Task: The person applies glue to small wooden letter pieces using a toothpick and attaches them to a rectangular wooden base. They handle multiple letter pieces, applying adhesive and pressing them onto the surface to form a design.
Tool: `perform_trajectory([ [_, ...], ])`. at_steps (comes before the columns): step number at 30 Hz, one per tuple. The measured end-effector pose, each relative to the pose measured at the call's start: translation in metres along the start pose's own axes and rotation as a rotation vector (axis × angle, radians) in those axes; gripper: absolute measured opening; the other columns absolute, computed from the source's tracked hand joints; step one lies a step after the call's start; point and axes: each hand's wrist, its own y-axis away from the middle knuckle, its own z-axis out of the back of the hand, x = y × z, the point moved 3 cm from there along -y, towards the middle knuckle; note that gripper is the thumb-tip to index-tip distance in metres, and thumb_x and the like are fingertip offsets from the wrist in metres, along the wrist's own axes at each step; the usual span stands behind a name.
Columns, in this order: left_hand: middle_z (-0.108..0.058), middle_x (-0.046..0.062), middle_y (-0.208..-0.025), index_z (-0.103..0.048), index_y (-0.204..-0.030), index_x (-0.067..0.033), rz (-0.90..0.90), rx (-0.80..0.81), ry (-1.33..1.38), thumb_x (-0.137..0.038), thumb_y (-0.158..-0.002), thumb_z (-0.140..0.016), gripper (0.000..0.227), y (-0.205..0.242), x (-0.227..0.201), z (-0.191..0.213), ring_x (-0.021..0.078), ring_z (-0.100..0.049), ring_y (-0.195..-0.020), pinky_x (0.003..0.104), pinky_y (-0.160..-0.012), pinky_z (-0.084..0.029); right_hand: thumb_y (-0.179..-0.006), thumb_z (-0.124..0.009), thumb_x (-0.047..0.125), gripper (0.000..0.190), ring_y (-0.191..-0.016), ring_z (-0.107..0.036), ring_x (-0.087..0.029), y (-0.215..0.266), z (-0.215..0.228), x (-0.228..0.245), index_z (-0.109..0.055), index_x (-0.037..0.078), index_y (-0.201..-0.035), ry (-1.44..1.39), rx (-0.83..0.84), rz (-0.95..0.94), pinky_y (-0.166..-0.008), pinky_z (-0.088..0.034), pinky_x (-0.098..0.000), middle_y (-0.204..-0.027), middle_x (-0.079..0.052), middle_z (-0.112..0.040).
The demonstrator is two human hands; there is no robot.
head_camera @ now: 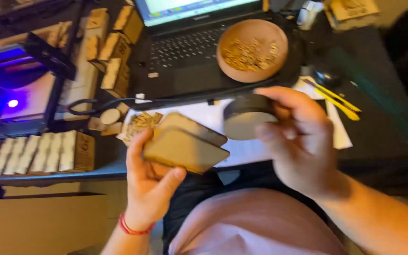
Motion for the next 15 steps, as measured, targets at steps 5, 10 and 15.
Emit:
perform_trajectory([
  [5,-0.06,0.021,-0.121,-0.026,-0.148,-0.0139,-0.055,-0.092,0.039,0.005,-0.085,-0.07,0.08,0.045,0.01,-0.025,0.0168,-0.067,-0.07,0.027,-0.063,-0.058,-0.093,-0.062,0.022,0.04,-0.064,-0.053,-0.008,0.037,-0.001,0.021,-0.055,0.0,-0.126,0.114,0.129,0.186,-0.058,-0.046,-0.0178,-0.101,-0.009,-0.064],
  [10,-0.064,0.024,-0.121,-0.027,-0.149,-0.0083,-0.146,-0.053,0.035,0.008,-0.087,-0.068,0.076,0.06,0.004,-0.036,0.0243,-0.073,-0.091,0.038,-0.09,-0.063,-0.094,-0.062,0.014,0.042,-0.103,-0.07,-0.023,0.062,0.005,0.011,-0.051,-0.005,-0.13,-0.089,0.169,0.194,-0.095,-0.058,-0.0305,-0.116,-0.019,-0.066],
  [15,-0.065,0.027,-0.112,-0.023,-0.15,-0.0074,-0.163,-0.044,0.13,0.013,-0.085,-0.068,0.082,0.078,0.01,-0.047,0.0253,-0.072,-0.092,0.04,-0.091,-0.062,-0.097,-0.061,0.015,0.046,-0.109,-0.075,-0.041,0.072,0.015,0.01,-0.039,-0.003,-0.133,-0.147,0.237,0.467,-0.098,-0.065,-0.0451,-0.122,-0.029,-0.063],
])
